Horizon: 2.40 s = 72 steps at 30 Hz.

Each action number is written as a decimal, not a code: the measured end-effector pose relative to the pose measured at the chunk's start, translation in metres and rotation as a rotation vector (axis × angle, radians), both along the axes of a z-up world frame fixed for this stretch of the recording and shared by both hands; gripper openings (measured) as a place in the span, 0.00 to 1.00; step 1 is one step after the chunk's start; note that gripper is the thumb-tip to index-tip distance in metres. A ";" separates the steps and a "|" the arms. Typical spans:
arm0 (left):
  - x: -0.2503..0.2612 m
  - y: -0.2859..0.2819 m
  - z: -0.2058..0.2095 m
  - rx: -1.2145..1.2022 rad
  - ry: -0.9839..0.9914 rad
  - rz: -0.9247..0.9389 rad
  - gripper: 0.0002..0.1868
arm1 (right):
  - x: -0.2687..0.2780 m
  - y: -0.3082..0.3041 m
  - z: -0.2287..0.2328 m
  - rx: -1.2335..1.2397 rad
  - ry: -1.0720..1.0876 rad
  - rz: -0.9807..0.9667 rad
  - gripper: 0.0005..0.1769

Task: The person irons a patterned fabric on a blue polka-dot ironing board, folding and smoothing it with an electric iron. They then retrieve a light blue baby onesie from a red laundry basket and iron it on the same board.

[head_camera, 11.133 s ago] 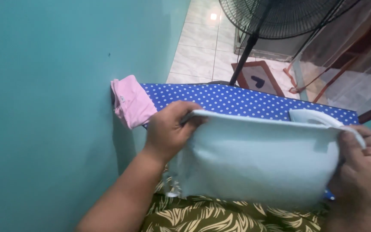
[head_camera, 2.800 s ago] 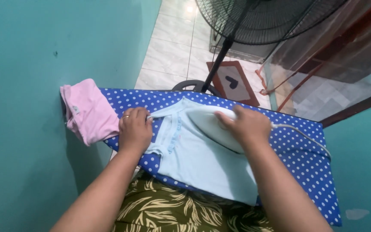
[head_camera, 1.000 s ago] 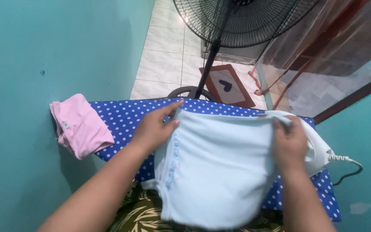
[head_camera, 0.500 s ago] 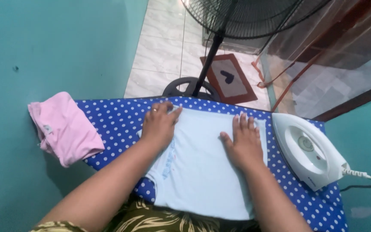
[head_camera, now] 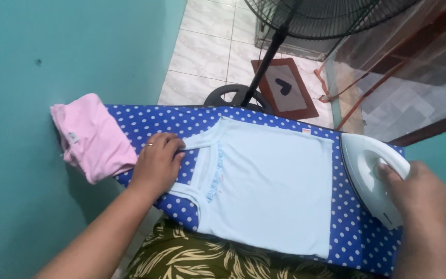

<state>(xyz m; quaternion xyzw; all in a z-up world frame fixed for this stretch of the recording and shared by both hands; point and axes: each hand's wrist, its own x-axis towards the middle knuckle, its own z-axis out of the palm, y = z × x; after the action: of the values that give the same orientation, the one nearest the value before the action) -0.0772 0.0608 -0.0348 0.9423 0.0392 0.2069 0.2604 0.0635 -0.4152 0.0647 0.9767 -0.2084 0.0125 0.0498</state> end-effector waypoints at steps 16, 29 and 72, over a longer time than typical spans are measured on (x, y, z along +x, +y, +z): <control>-0.004 0.004 -0.011 -0.034 -0.109 -0.003 0.17 | -0.035 0.181 0.011 -0.001 0.079 0.572 0.36; -0.003 0.002 -0.016 0.049 0.011 0.073 0.17 | -0.026 0.210 0.013 0.015 0.086 0.664 0.40; -0.006 0.000 -0.006 0.034 0.014 0.010 0.18 | -0.045 0.185 0.020 -0.014 0.227 0.460 0.38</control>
<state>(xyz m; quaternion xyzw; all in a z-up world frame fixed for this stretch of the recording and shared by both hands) -0.0833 0.0608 -0.0404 0.9477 0.0421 0.2022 0.2432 0.0187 -0.2302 0.0847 0.9932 0.0263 -0.0849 0.0753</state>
